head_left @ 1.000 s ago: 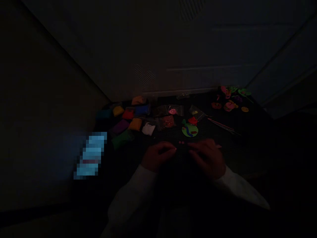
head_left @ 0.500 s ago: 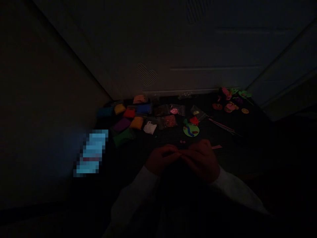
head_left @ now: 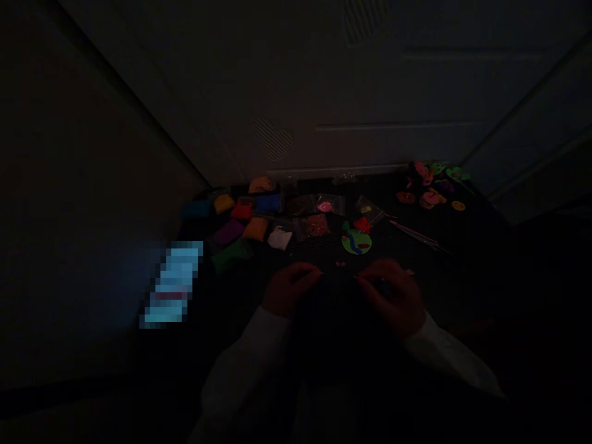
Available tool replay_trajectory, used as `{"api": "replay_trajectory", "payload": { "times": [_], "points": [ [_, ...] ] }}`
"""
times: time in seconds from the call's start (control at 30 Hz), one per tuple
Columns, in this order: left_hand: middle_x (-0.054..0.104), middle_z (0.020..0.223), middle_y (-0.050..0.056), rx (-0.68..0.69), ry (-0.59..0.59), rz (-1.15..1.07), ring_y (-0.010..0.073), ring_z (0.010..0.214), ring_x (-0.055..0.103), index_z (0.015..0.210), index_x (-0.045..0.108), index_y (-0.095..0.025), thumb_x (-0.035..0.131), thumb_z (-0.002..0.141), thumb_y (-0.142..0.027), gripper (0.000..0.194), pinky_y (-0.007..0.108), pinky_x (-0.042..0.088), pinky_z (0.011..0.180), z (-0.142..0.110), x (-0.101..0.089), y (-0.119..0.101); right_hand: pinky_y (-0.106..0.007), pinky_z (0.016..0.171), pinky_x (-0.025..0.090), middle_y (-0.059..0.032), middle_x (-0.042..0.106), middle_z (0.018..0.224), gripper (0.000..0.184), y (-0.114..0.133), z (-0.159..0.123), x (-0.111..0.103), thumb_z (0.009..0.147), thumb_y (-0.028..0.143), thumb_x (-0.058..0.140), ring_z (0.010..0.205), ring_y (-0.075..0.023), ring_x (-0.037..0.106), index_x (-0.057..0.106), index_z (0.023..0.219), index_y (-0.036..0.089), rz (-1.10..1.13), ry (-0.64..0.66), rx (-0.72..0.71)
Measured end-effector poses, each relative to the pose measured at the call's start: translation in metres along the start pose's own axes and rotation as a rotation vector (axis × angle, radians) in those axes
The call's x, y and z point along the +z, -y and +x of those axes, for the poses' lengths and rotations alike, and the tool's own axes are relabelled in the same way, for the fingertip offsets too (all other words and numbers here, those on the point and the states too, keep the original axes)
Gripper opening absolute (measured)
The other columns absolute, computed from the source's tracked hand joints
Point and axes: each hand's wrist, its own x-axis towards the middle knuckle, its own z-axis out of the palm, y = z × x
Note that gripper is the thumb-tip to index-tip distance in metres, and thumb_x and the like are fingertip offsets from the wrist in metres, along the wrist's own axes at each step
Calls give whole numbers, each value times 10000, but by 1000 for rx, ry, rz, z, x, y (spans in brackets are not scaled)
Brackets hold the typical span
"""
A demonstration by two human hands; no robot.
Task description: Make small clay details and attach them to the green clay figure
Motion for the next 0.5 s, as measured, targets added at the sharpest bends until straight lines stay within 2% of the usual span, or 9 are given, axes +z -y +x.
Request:
{"api": "replay_trajectory", "payload": {
  "times": [0.17,0.5],
  "points": [
    [641,751,-5,46,110,0,136,748,561,722,638,-182,598,620,-326,181,227,412,695,-3,10,-4,-318,718,398,-13,584,766,96,3,3,3,722,221,543,774,-140,517,559,816,210,39,42,-13],
    [643,735,3,0,149,-146,139,728,559,709,650,-166,622,601,-306,179,243,421,697,-12,22,-8,-333,710,358,-16,598,757,171,-1,1,11,731,233,535,734,-132,521,595,892,227,-147,6,-159]
  ]
}}
